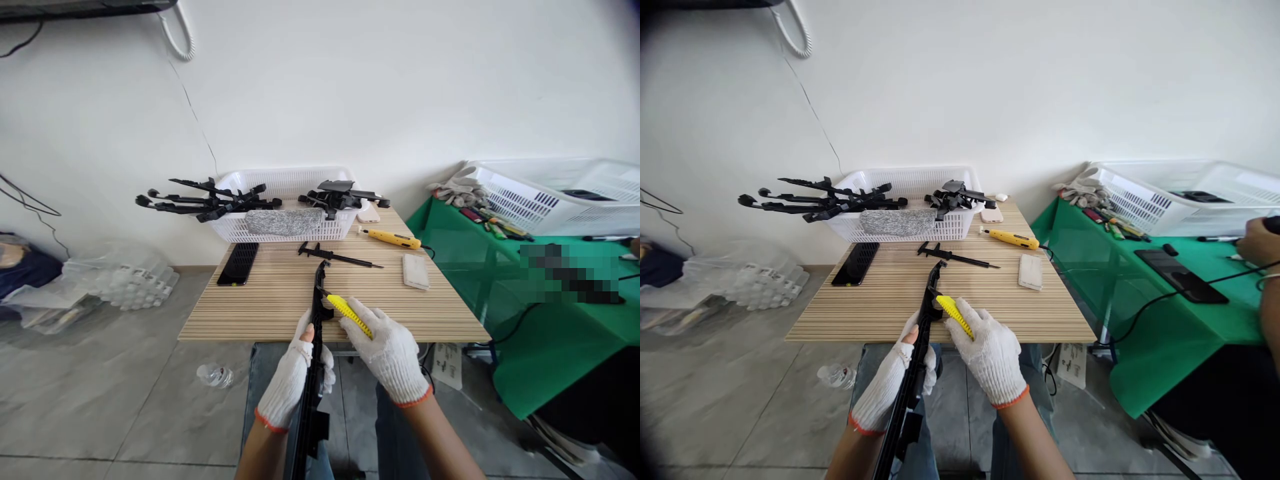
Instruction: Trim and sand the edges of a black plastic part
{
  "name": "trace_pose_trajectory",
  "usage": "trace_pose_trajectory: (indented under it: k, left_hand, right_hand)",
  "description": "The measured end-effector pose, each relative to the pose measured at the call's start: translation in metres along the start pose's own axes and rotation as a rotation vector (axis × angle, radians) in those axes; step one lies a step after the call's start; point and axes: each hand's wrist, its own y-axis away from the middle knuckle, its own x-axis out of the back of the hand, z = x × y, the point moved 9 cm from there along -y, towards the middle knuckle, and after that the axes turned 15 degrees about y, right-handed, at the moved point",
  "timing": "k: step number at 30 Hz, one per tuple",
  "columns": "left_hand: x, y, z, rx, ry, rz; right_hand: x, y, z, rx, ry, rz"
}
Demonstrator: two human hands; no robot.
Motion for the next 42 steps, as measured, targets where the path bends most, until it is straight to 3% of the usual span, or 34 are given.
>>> trace_pose_trajectory:
  k: [7, 17, 20, 24, 28, 35, 42]
  left_hand:
    - [0.006, -0.003, -0.001, 0.018, 0.016, 0.039]
    - [0.001, -0.001, -0.001, 0.065, 0.001, -0.015]
    - [0.003, -0.002, -0.004, 0.077, 0.005, -0.004]
    - [0.003, -0.004, -0.004, 0.050, 0.047, -0.017]
    - [0.002, -0.005, -0.005, 0.052, 0.066, -0.048]
    - [-0.004, -0.003, 0.000, 0.036, 0.117, -0.126]
    - [-0.004, -0.002, -0.003, 0.056, 0.123, -0.119]
  right_hand:
    - [0.003, 0.005, -0.011, -0.022, 0.019, 0.025]
    - [-0.003, 0.009, -0.016, -0.090, -0.035, -0.035]
    - [-0.008, 0.005, -0.006, -0.147, -0.185, -0.094]
    - [-0.026, -0.007, 0.013, -0.270, -0.567, -0.243]
    - [-0.037, -0.032, 0.021, -0.251, -0.846, -0.306]
    - [-0.050, -0.046, 0.046, -0.300, -0.866, -0.289]
    - [-0.040, -0.041, 0.045, -0.242, -0.711, -0.274]
